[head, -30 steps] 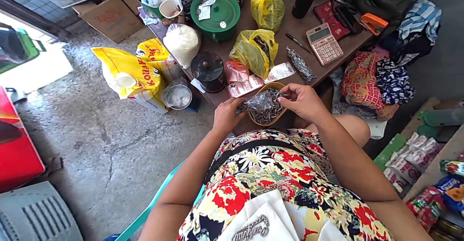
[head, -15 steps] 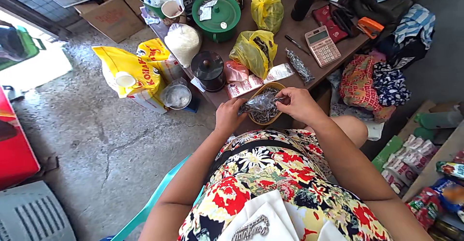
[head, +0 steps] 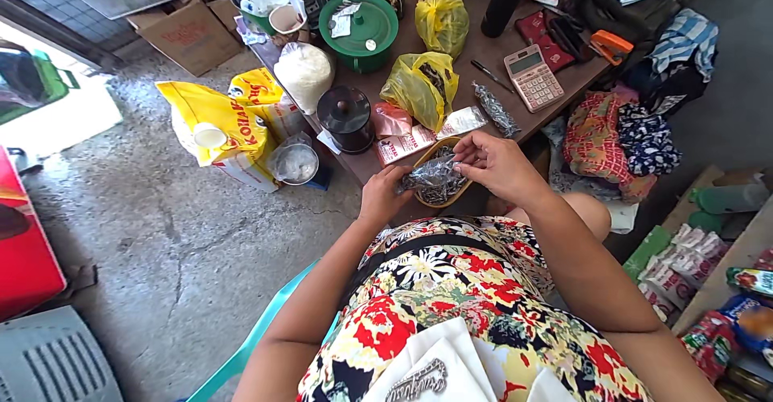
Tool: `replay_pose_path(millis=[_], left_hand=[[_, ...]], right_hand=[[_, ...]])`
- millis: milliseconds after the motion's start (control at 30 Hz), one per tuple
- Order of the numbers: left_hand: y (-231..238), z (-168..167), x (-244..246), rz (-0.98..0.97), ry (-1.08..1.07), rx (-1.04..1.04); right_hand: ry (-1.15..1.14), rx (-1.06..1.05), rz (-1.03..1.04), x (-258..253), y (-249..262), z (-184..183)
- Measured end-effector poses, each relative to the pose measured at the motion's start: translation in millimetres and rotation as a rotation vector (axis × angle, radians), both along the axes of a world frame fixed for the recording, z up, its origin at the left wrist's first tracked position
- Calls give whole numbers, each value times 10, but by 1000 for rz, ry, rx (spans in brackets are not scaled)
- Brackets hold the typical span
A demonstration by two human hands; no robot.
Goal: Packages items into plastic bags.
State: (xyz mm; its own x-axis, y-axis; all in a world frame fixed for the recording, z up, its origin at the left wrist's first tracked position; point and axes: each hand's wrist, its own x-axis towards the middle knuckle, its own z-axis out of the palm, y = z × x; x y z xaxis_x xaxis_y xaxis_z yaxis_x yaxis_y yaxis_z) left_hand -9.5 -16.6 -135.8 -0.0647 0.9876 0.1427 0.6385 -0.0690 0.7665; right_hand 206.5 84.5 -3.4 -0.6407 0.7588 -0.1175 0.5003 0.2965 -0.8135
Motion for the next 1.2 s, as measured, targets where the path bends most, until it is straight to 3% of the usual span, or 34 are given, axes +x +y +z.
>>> replay_pose_path(millis=[467,667,833,1067,1200], left_hand=[[-30,22,-60,-115,-333,113],[-25,51,-121,-312,-487,60],[-17,110,-179,-471,-630,-43],[-5,316,-170,-579,-833,-55],[24,334,-135,-500,-856,19]], right_hand=[[209,422,103,-64,-48,58],[151,507,412,-69,40,43],[102,516,541,-163,96,190],[104,526,511,-291,98,587],[294,667,250,-253,16,912]])
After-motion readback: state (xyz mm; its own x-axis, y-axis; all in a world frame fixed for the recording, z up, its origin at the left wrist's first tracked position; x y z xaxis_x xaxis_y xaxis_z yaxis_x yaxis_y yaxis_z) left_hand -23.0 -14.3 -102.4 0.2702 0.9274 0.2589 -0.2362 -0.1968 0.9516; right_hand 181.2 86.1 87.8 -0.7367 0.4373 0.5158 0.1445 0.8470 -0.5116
